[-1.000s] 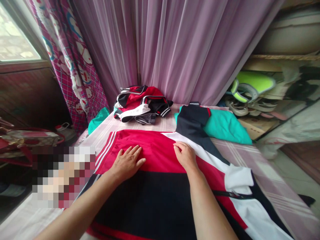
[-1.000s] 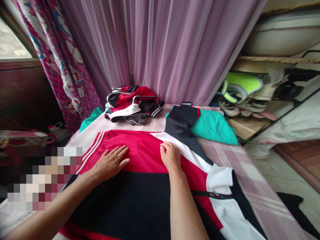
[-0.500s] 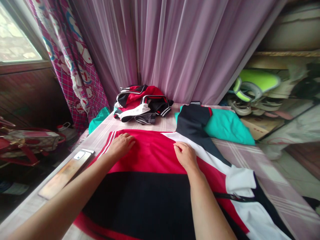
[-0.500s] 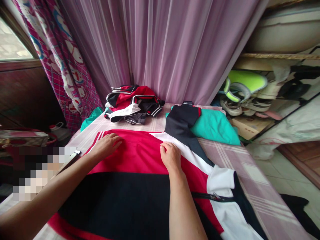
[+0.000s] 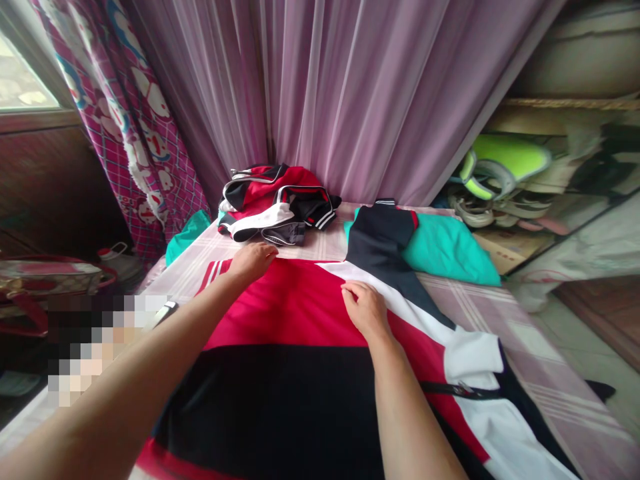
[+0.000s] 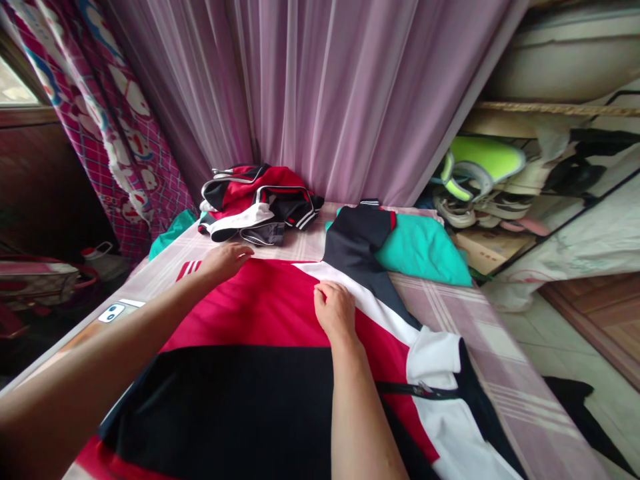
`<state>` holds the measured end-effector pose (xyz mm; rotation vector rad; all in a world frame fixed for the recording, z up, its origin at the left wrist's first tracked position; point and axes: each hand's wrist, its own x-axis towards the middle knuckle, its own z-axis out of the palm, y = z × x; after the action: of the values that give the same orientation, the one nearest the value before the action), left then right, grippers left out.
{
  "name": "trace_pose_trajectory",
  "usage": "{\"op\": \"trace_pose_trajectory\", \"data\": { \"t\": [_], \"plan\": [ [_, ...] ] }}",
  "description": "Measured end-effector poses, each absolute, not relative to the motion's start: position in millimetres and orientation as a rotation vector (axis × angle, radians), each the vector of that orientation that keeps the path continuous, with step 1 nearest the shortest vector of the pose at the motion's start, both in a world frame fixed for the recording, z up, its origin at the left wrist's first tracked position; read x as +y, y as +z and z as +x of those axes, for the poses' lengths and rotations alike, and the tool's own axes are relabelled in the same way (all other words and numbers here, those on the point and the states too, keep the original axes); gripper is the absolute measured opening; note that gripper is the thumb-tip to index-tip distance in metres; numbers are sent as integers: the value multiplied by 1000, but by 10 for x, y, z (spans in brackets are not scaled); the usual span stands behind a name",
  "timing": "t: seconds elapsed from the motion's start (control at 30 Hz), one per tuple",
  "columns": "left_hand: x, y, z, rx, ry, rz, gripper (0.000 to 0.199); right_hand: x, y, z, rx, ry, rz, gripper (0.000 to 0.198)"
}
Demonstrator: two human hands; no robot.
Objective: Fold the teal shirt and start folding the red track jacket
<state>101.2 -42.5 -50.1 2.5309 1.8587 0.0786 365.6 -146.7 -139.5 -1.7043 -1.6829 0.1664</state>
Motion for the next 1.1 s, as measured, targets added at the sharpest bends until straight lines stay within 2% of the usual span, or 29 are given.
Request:
{"op": "trace_pose_trajectory", "data": {
  "t": [0.17, 0.33, 0.47, 0.83, 1.1],
  "plan": [
    [-290, -586, 1131, 1879, 15, 2470, 39, -1486, -1357, 3641, -1686, 176, -1718, 29],
    [-341, -613, 1088, 1782, -88, 2516, 26, -1492, -1342, 3628, -1670, 190, -1745, 27],
    [-351, -617, 1076, 1722, -151, 2558, 24, -1488, -1362, 3629, -1664, 186, -1726, 27],
    [-212, -640, 1169, 1665, -301, 2645, 29, -1483, -1372, 3642, -1675, 171, -1721, 28],
    [-175, -656, 1295, 1851, -88, 2710, 41, -1485, -1342, 3623, -1705, 183, -1738, 29]
  ]
}}
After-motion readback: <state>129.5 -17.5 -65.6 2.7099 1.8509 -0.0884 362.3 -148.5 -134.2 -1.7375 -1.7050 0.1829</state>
